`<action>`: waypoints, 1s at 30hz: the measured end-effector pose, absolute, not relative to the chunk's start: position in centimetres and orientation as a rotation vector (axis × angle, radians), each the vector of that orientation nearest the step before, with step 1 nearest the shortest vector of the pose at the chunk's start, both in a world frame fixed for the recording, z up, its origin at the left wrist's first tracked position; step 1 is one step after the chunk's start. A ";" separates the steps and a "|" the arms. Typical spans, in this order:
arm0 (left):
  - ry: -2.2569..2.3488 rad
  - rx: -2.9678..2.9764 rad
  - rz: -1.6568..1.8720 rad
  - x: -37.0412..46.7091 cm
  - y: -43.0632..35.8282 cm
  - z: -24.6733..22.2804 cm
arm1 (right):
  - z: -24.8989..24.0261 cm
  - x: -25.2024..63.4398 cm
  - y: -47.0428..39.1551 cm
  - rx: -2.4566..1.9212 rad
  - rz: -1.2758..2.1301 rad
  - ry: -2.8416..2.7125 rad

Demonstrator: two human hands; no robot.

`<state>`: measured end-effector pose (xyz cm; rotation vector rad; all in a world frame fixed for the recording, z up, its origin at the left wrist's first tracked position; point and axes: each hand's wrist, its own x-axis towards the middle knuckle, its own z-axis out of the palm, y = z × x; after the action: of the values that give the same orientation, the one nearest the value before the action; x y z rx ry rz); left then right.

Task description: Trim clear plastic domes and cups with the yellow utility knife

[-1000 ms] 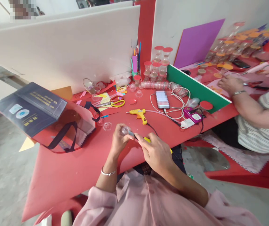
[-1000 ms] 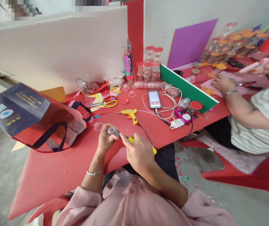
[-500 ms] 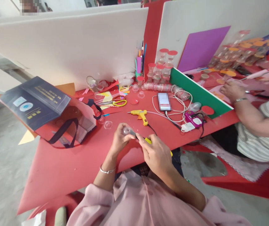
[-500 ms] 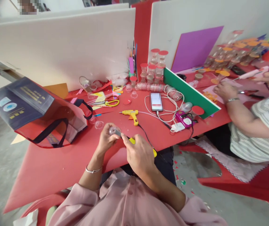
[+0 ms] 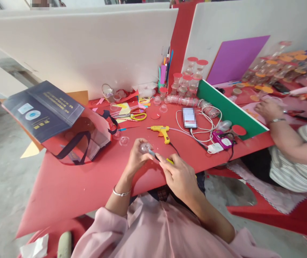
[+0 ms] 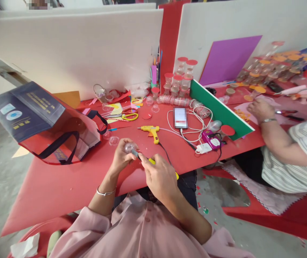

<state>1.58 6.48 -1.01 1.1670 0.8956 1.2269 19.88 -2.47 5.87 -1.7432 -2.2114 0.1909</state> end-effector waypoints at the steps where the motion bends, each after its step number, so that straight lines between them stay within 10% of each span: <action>1: 0.902 1.171 1.229 1.6 6.5 -1.0 | 5.9 19.9 -2.5 -1.750 0.191 -2.212; 30: 0.835 1.166 1.212 1.4 6.4 -1.2 | 6.0 19.8 -2.4 -1.710 0.167 -2.211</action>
<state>1.36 6.37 -1.18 1.1656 0.8345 1.2115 19.77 -2.41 5.98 -1.7103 -2.2111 0.1671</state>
